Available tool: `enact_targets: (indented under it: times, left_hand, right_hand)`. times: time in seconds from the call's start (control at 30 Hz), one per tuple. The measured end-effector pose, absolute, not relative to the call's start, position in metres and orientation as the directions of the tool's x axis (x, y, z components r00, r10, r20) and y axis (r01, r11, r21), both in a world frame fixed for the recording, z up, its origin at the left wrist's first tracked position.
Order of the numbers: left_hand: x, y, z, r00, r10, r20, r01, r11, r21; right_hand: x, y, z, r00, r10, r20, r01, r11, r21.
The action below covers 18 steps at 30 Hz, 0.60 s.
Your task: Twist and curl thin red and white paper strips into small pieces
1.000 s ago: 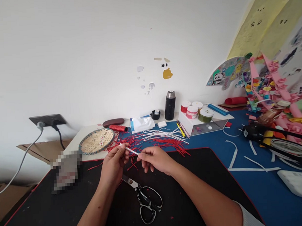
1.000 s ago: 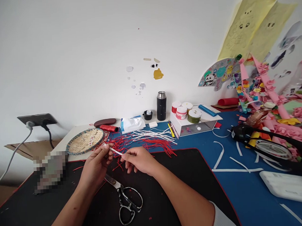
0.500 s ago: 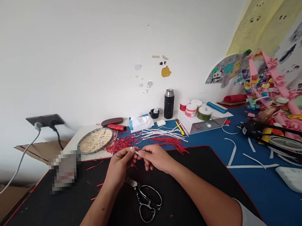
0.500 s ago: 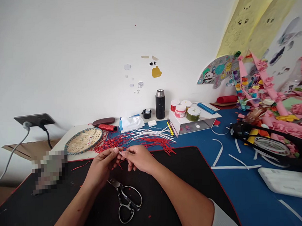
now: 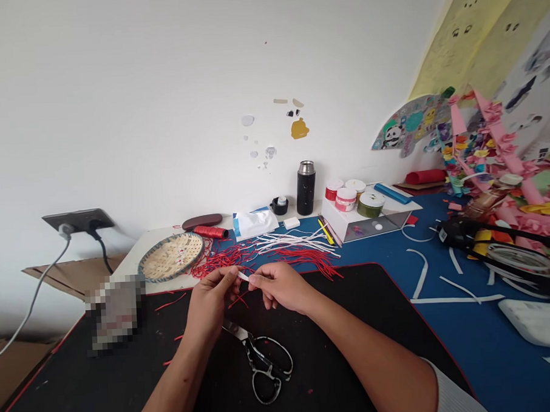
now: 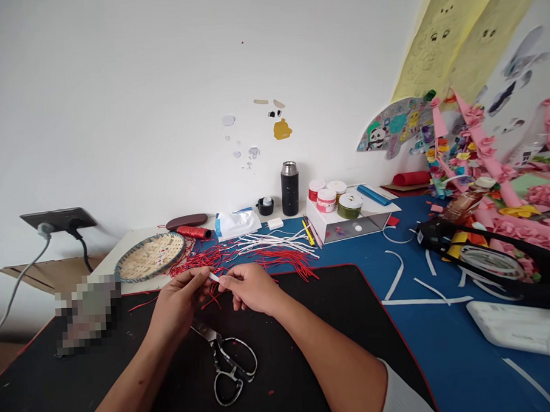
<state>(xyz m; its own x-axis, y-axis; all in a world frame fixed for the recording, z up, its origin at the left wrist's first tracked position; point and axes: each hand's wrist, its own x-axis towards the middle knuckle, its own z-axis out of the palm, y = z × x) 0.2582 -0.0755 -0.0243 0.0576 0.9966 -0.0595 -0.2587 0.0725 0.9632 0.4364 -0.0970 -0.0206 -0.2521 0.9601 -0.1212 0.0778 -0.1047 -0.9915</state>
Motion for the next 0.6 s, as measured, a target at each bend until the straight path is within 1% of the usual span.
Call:
enact_targets:
  times: [0.27,0.37,0.43,0.53,0.6]
  left_hand:
    - [0.253,-0.071,-0.023,0.028,0.993,-0.113,-0.389,0.115,0.914]
    - [0.249,-0.07,-0.019,0.022,0.993,-0.118,-0.424,0.116,0.898]
    - [0.249,-0.071,-0.017,0.106,0.986,-0.13,-0.429,0.163,0.889]
    - [0.252,-0.075,-0.014,0.295,0.944,-0.149,-0.393,0.262,0.882]
    - [0.254,-0.077,-0.013,0.358,0.921,-0.152,-0.385,0.293,0.875]
  right_hand:
    - [0.436,-0.098,-0.018,-0.257,0.954,-0.151,0.104,-0.128,-0.986]
    - [0.436,-0.098,-0.018,-0.244,0.959,-0.145,0.084,-0.129,-0.988]
    - [0.437,-0.098,-0.017,-0.243,0.962,-0.128,0.045,-0.12,-0.992]
    - [0.438,-0.098,-0.017,-0.255,0.961,-0.104,-0.016,-0.112,-0.994]
    - [0.438,-0.098,-0.017,-0.271,0.957,-0.099,-0.049,-0.116,-0.992]
